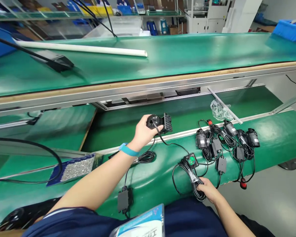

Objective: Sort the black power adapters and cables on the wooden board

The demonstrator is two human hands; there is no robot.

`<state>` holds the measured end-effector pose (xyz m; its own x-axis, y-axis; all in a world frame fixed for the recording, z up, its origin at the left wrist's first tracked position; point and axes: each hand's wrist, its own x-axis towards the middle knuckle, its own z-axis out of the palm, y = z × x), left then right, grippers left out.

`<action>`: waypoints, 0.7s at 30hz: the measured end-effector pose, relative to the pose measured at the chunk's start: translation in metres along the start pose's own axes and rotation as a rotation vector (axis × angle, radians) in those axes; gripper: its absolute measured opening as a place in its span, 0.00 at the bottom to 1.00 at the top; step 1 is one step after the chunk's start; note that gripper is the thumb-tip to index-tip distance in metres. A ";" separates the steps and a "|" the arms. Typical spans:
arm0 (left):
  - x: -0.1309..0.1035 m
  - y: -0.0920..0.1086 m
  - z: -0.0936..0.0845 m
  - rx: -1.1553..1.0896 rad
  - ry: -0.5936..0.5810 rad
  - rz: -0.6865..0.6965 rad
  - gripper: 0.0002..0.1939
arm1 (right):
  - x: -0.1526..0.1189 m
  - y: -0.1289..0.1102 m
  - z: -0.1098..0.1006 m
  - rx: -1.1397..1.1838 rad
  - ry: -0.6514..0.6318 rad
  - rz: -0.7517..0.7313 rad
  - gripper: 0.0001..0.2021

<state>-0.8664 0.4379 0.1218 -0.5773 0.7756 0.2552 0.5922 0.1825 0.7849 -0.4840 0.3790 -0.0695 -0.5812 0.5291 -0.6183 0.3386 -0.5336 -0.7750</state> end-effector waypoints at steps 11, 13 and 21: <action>-0.013 0.072 -0.026 0.001 -0.056 0.154 0.29 | -0.071 0.015 -0.016 0.246 0.030 -0.003 0.10; -0.016 0.079 -0.019 0.014 -0.107 0.181 0.29 | -0.079 0.024 -0.015 0.326 0.063 -0.012 0.11; -0.040 0.125 0.005 0.031 -0.313 0.251 0.26 | -0.154 0.047 -0.012 0.592 0.192 -0.154 0.17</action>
<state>-0.7665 0.4326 0.2066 -0.2163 0.9441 0.2487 0.7122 -0.0217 0.7017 -0.3696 0.2809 -0.0120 -0.4287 0.7084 -0.5608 -0.2357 -0.6869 -0.6875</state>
